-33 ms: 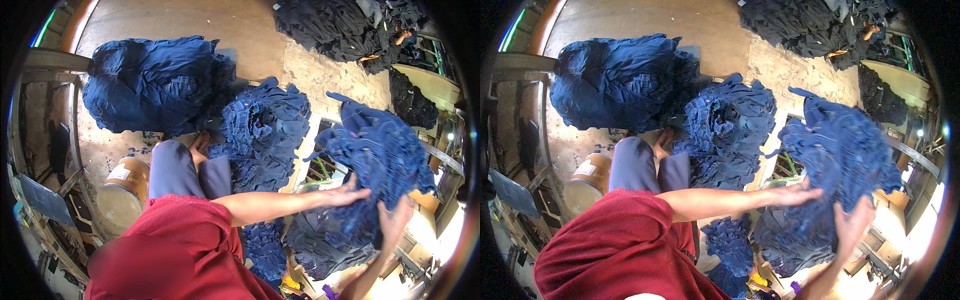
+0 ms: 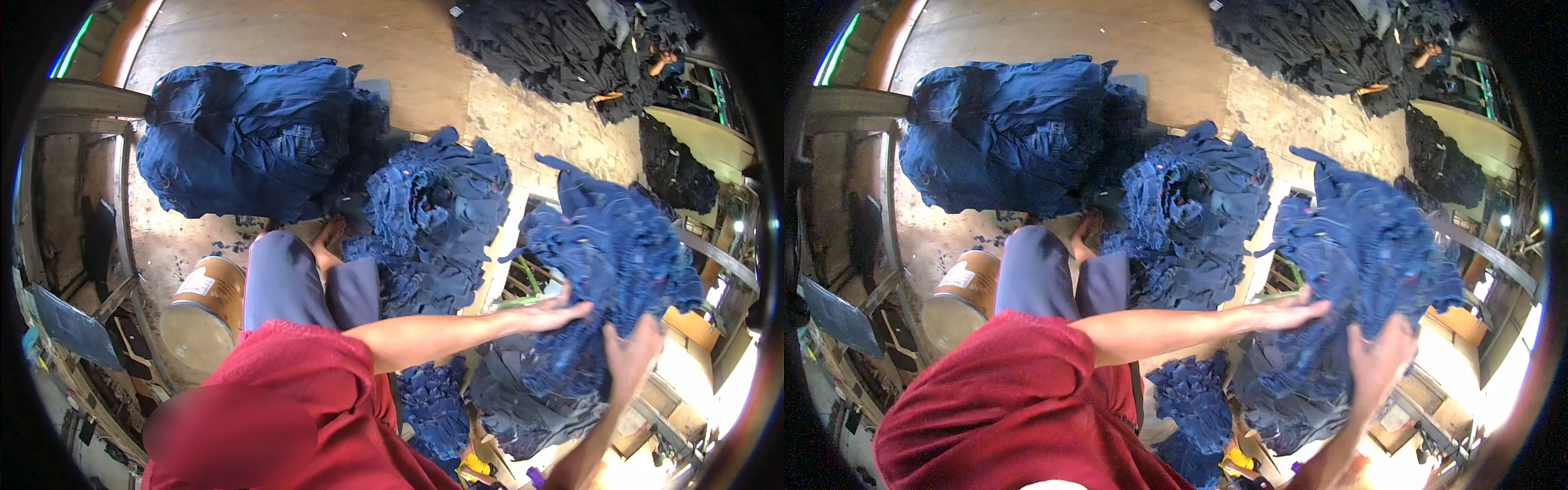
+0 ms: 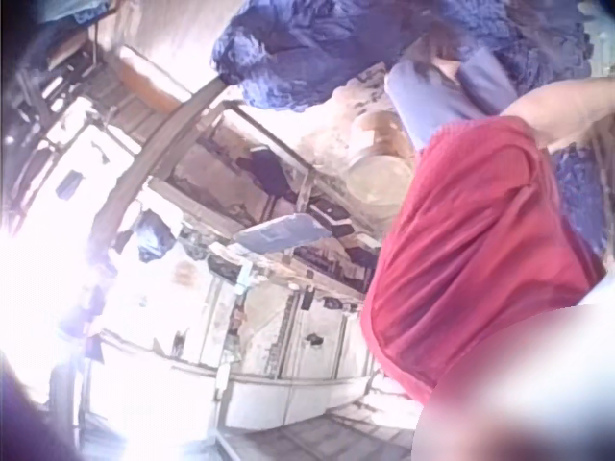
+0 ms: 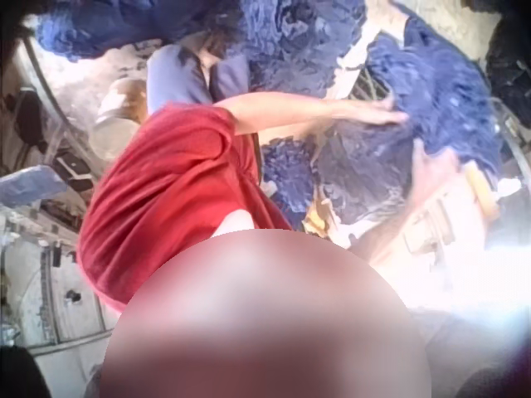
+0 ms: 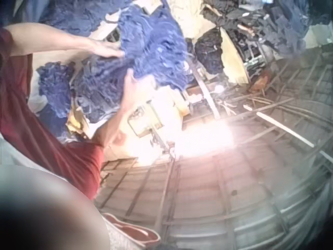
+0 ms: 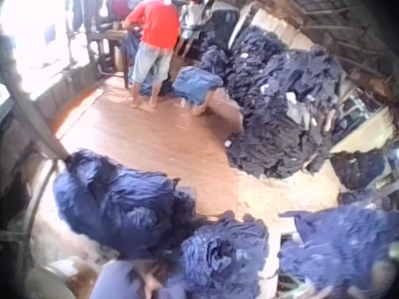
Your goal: The person picks up denim jeans from a pile, shakes them out, folds them, and places them on a growing stack. The person repeats this process for multiple pairs of jeans throughout the clip.
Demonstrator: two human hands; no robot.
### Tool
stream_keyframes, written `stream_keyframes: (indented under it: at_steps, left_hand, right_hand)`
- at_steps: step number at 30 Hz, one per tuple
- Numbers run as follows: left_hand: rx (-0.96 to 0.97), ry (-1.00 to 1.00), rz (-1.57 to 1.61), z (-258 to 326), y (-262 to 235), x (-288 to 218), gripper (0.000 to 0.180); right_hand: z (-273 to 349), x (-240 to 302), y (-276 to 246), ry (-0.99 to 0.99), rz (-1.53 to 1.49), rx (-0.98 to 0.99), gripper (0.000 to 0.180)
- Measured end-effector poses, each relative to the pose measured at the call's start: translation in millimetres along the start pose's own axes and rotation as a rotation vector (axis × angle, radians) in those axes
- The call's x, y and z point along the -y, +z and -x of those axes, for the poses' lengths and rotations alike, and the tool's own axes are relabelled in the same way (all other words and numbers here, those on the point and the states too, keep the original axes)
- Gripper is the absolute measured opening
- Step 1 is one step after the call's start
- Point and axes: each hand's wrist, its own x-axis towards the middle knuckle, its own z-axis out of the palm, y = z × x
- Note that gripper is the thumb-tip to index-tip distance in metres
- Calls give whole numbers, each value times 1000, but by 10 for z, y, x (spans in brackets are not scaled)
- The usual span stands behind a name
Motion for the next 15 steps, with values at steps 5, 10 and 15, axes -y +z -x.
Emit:
stream_keyframes:
  at_steps: [5, 10, 15]
  left_hand:
    - [-790, 48, -199, 609, -2147, 1017, 105]
    - [-1553, 30, -676, 3439, -4255, 1375, 46]
    - [-2306, -8, -726, 6369, -5575, 516, 59]
  right_hand:
    - [-418, 2095, 1985, 15, 67, 168, 62]
    - [-458, 4649, 4251, -168, -776, 512, 96]
    - [-624, 5356, 5238, -81, -511, 885, 83]
